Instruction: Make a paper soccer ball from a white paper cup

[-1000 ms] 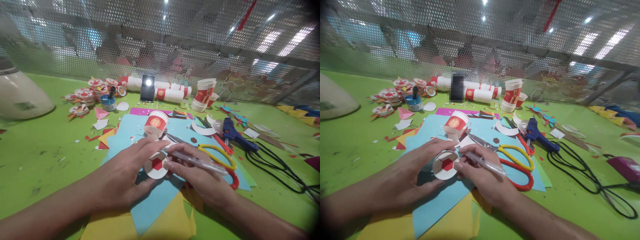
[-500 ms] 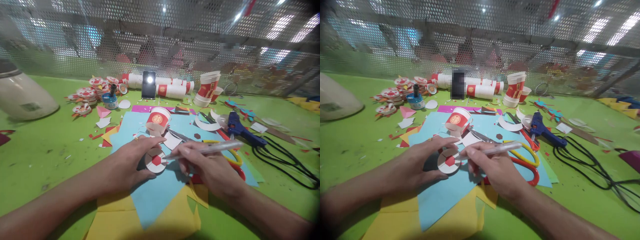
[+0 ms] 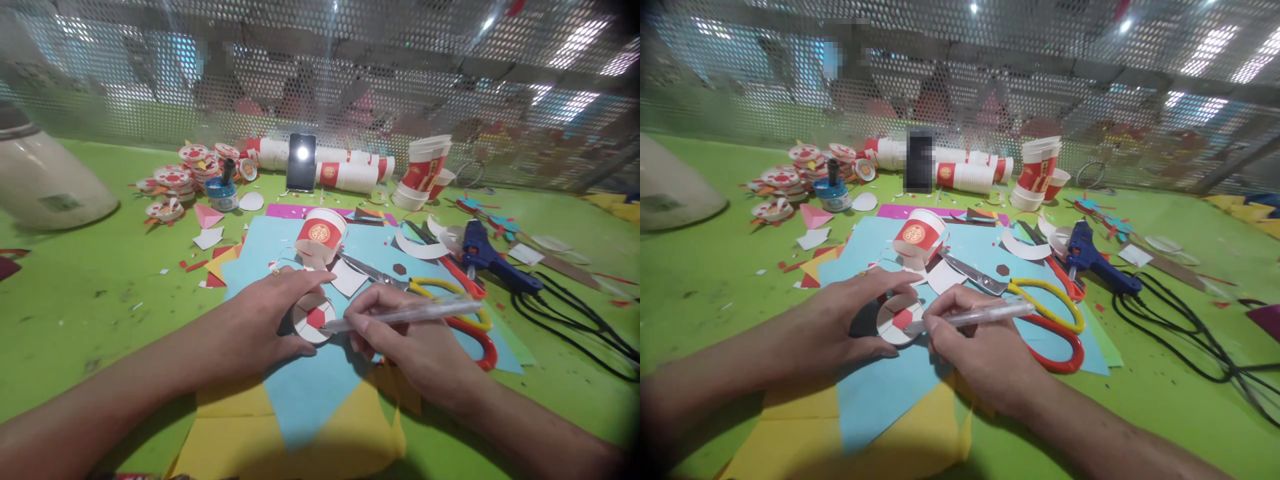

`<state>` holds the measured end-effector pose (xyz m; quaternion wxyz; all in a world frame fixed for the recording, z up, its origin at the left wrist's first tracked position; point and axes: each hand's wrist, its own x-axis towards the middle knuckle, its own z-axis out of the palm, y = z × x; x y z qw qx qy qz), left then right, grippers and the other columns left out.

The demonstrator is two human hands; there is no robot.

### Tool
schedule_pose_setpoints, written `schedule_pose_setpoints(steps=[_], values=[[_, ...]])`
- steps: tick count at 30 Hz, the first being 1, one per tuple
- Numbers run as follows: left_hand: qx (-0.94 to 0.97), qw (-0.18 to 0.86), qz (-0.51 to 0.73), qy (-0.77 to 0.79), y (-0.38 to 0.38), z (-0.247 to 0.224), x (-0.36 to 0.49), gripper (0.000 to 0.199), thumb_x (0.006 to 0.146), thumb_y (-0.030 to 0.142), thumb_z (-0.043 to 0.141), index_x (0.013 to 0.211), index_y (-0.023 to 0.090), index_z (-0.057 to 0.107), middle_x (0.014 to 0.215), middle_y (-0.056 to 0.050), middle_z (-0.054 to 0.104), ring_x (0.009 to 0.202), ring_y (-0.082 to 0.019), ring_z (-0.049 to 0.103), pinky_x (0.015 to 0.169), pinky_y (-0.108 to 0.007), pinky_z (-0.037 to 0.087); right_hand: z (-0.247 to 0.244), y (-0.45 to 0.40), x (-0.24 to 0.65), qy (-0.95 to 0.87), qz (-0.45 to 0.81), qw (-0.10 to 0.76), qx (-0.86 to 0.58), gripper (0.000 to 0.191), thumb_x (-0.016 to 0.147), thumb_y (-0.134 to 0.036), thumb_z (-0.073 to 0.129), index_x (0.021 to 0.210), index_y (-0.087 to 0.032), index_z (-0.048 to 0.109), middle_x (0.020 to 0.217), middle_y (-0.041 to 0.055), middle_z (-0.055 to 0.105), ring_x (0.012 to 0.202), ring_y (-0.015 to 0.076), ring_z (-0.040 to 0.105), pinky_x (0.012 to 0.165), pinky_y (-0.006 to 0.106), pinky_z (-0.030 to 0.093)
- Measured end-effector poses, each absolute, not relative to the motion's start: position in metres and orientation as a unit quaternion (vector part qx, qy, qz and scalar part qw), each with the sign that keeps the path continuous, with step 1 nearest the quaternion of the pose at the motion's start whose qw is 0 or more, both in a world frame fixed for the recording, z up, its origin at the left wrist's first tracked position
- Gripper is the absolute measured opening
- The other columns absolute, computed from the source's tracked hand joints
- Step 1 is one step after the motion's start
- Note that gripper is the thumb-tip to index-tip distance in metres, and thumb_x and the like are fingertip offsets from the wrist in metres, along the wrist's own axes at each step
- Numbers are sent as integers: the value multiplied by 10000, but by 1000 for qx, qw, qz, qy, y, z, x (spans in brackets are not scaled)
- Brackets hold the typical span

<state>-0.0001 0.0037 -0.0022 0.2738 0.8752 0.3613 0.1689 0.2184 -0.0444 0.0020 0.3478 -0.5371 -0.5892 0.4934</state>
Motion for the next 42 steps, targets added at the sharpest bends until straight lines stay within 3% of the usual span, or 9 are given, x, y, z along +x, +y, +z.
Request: schedule_pose_setpoints(steps=[9,42], values=[[880,261,173,356,4,-8,-3,666,791,239,770,1382,308,469,1362,-51,613,1241,-284,573,1045,-448,464,3,-44,217,-592,481,340,-550,105,811,-215,629,709,-219,604,610,-16,641,560,118,557,546,255,453],[884,250,181,351,4,-12,-5,679,805,284,756,1412,330,453,1355,-57,624,1244,-302,574,1039,-474,473,-1,-44,220,-605,476,328,-547,114,838,-200,613,728,-227,607,640,-18,650,581,122,547,566,267,441]])
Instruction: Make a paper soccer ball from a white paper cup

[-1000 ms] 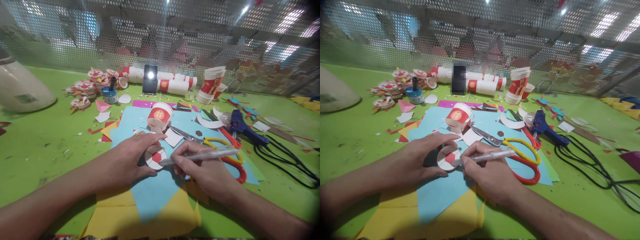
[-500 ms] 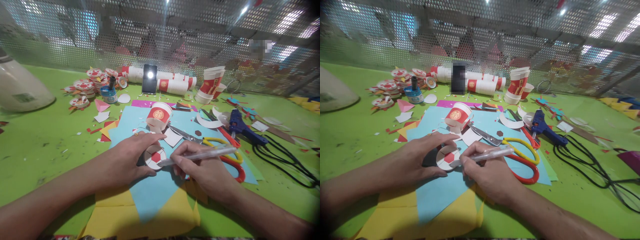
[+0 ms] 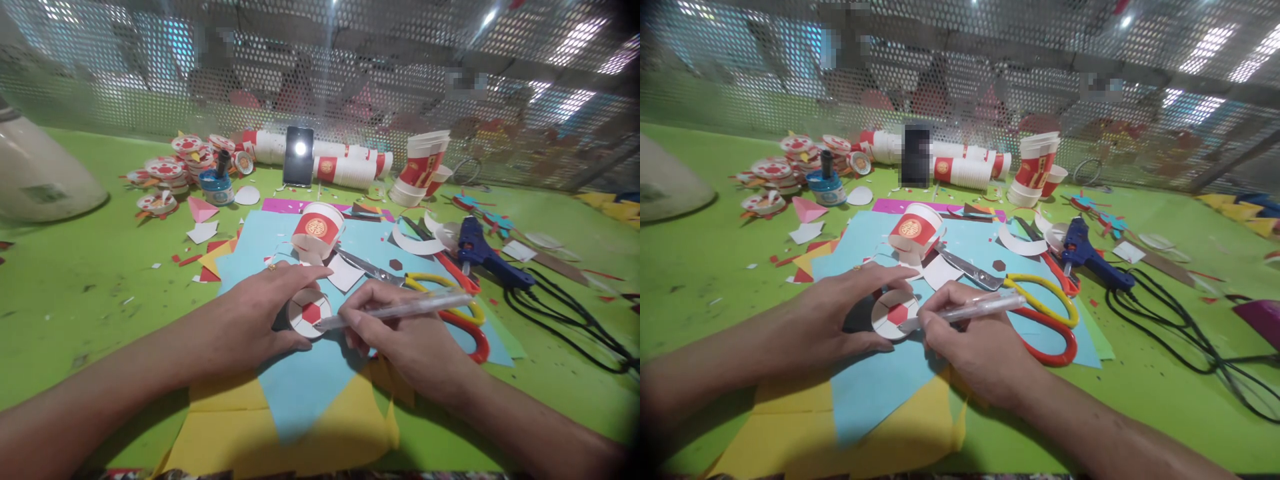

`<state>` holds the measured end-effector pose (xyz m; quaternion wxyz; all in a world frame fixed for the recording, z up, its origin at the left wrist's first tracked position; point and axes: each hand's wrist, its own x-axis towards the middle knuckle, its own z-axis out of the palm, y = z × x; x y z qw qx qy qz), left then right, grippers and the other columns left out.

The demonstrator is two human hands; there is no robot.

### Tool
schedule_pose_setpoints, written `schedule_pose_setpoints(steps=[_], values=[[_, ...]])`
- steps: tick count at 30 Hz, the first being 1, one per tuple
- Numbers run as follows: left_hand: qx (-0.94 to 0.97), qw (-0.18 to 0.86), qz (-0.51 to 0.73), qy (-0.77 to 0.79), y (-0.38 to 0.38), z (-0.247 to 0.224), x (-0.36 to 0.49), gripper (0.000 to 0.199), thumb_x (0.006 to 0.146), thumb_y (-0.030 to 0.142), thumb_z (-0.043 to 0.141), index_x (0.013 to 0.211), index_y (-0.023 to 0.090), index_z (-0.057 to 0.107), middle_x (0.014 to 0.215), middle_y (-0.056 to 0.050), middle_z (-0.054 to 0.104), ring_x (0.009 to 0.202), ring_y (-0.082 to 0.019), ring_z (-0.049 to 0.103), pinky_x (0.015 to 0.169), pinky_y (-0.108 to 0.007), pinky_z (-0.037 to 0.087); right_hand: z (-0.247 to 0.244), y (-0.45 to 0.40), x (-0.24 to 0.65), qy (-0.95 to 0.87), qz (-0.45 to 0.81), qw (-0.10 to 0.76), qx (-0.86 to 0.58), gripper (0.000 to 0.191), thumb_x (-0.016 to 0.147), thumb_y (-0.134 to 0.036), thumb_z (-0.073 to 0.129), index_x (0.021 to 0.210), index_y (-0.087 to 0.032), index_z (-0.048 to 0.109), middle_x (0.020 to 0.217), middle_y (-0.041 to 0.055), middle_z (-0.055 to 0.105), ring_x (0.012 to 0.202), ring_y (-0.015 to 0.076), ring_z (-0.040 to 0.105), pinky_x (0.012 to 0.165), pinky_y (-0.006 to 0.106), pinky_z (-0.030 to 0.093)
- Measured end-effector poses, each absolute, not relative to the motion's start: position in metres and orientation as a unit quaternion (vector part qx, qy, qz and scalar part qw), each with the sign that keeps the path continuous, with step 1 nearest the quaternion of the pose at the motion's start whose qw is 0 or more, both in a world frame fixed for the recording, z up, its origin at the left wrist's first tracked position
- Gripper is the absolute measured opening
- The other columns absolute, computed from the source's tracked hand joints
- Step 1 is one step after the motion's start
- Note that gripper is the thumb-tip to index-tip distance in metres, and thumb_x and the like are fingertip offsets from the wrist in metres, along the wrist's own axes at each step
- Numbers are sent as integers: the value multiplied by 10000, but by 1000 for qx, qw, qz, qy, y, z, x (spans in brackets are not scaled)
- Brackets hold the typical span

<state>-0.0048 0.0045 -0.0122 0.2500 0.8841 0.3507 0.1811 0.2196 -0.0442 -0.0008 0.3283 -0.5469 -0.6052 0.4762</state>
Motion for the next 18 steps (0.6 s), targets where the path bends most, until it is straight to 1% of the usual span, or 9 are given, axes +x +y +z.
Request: schedule_pose_setpoints(steps=[7,14,18], values=[[882,251,181,355,4,-12,-5,670,817,292,747,1417,336,453,1346,-43,633,1247,-295,571,1051,-467,460,1,-45,219,-599,490,321,-546,133,821,-192,589,695,-231,577,595,-32,617,559,121,514,545,266,408],[884,251,178,352,3,-8,-4,650,827,290,732,1417,306,459,1363,-53,618,1230,-287,576,1022,-432,477,1,-44,218,-583,498,340,-544,113,816,-182,611,712,-224,597,611,-28,642,558,115,539,552,256,434],[886,247,178,350,3,-9,-4,668,837,295,725,1436,318,432,1376,-48,604,1236,-282,568,1024,-427,471,1,-44,218,-593,485,339,-546,92,809,-195,618,722,-222,605,618,-30,641,552,110,530,542,249,433]])
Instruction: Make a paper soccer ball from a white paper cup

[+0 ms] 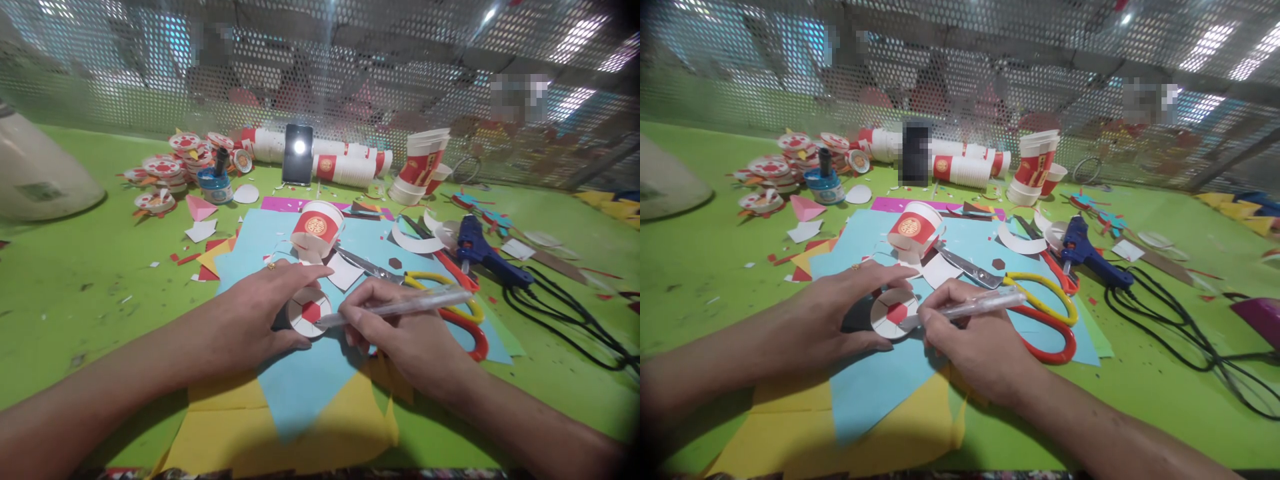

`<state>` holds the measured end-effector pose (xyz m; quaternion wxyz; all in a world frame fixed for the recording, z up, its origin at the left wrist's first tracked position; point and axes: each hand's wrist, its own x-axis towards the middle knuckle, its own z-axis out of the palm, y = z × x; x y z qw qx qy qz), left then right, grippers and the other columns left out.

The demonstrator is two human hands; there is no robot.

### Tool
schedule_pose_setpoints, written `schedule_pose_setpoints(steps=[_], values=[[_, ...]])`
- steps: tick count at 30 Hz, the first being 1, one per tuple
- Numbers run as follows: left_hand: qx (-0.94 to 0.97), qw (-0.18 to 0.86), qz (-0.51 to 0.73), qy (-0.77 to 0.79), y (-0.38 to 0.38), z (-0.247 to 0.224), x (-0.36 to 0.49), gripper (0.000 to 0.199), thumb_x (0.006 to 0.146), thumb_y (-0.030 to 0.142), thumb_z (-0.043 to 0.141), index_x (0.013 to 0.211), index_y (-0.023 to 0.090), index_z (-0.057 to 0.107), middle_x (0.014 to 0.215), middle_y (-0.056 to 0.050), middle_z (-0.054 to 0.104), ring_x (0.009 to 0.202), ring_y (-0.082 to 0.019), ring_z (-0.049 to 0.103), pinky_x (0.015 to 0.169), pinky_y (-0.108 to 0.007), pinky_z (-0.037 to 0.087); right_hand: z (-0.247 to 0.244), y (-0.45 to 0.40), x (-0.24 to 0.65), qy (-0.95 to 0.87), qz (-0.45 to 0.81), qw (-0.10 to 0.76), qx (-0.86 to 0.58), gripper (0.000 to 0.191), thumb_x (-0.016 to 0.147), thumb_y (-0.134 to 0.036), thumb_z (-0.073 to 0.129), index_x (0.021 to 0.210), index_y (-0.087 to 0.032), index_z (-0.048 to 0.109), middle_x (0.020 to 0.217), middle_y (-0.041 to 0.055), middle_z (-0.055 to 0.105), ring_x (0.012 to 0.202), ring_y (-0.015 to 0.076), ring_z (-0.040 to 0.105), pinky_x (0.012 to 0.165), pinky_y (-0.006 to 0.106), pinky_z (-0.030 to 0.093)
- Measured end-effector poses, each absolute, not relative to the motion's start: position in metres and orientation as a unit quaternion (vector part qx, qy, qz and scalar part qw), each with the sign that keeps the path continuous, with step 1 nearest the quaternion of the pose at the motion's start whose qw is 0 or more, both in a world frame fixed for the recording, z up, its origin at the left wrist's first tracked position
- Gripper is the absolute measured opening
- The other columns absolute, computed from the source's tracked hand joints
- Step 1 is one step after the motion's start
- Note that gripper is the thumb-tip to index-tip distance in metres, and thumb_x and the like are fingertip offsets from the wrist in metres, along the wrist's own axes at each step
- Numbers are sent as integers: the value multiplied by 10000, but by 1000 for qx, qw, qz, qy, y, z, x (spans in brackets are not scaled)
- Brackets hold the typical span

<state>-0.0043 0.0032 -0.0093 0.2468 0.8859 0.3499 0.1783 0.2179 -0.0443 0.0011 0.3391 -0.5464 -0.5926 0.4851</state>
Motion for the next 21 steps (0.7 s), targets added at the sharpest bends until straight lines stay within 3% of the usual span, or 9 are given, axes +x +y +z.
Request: schedule_pose_setpoints(steps=[21], values=[[895,235,205,318,3,-14,-5,685,851,250,728,1442,336,391,1298,-30,630,1205,-261,578,991,-403,481,2,-44,218,-602,495,317,-540,110,793,-193,596,686,-220,587,576,-34,615,539,111,513,533,259,402]])
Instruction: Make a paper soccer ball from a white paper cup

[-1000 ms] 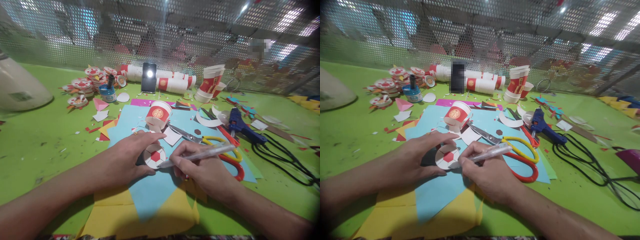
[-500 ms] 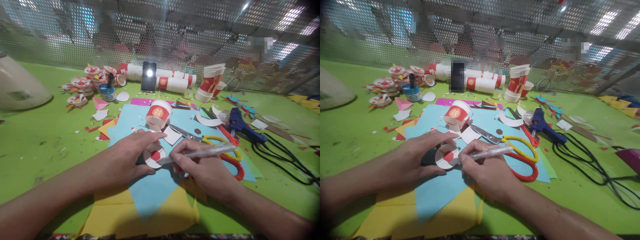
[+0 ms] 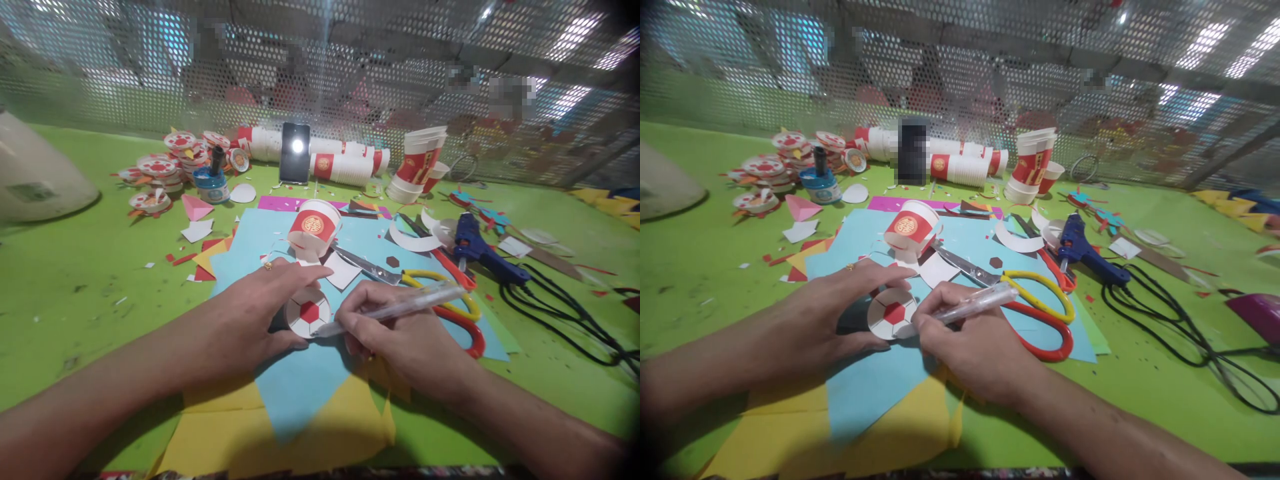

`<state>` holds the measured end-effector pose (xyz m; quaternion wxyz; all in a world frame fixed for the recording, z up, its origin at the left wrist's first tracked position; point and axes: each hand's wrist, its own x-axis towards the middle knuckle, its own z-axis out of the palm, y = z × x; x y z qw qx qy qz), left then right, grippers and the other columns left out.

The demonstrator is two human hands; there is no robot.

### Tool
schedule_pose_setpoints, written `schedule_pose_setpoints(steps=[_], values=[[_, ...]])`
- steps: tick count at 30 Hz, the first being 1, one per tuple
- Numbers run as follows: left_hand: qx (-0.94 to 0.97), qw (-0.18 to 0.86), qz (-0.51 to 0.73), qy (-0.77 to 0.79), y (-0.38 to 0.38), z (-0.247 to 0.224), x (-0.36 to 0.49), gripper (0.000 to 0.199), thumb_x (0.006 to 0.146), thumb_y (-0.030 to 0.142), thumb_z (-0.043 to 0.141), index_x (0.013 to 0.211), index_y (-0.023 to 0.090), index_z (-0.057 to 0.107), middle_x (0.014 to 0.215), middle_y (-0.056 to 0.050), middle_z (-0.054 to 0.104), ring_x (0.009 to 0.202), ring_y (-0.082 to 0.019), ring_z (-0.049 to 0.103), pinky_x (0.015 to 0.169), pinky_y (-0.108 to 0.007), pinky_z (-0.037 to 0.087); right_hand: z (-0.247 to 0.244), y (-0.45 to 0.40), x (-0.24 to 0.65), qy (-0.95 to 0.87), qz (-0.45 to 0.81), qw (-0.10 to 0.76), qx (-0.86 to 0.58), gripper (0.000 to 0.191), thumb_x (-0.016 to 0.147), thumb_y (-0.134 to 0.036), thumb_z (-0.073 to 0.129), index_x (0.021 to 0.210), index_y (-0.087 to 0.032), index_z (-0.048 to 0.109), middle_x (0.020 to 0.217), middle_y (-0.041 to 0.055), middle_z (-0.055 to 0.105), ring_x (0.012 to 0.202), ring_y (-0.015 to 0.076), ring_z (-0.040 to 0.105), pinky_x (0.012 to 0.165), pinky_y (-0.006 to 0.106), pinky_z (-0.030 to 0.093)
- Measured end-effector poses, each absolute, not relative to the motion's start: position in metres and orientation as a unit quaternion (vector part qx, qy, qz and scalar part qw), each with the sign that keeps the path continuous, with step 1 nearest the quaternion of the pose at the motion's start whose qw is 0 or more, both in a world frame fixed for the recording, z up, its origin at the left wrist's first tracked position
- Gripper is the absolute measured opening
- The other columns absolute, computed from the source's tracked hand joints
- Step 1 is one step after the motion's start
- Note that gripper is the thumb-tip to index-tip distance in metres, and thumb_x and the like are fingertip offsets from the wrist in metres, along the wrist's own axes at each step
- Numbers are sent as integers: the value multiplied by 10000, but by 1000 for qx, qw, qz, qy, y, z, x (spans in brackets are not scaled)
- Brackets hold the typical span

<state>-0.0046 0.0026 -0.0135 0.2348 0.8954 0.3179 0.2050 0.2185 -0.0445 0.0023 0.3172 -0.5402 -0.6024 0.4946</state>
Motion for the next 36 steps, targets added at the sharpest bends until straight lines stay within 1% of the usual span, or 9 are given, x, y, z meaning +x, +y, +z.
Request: schedule_pose_setpoints(steps=[6,12,21,27,30,36], values=[[900,231,213,302,2,-11,-4,615,867,250,712,1409,310,427,1218,-23,647,1115,-229,603,968,-370,480,1,-42,218,-565,527,359,-523,108,804,-179,601,701,-208,591,569,-39,622,509,89,530,501,217,411],[906,219,210,296,2,-11,-5,606,895,235,672,1434,307,405,1168,-24,645,1099,-221,590,945,-347,481,3,-42,217,-568,522,351,-531,103,800,-187,616,702,-203,590,574,-41,617,516,87,530,508,211,418],[910,201,230,280,1,-14,-5,585,911,250,665,1431,306,404,1249,-32,650,1184,-228,582,1012,-378,477,4,-44,217,-595,507,317,-537,111,798,-194,595,689,-211,582,577,-39,596,544,108,502,536,249,404],[914,194,229,275,0,-13,-4,542,928,281,652,1422,292,428,1317,-56,628,1229,-243,574,1052,-408,468,9,-44,216,-613,488,301,-544,99,775,-156,603,690,-206,608,589,-33,598,555,111,510,531,250,397],[912,195,225,283,-1,-12,-4,546,922,277,656,1420,302,435,1328,-54,628,1239,-251,572,1076,-430,453,9,-44,217,-605,498,310,-539,113,797,-166,606,693,-210,600,602,-27,617,567,115,527,548,254,417],[911,199,229,280,0,-14,-6,558,929,284,646,1441,321,426,1336,-63,627,1247,-262,569,1070,-438,462,6,-44,217,-597,507,321,-533,125,829,-199,613,707,-216,590,598,-23,622,561,117,531,551,256,430]])
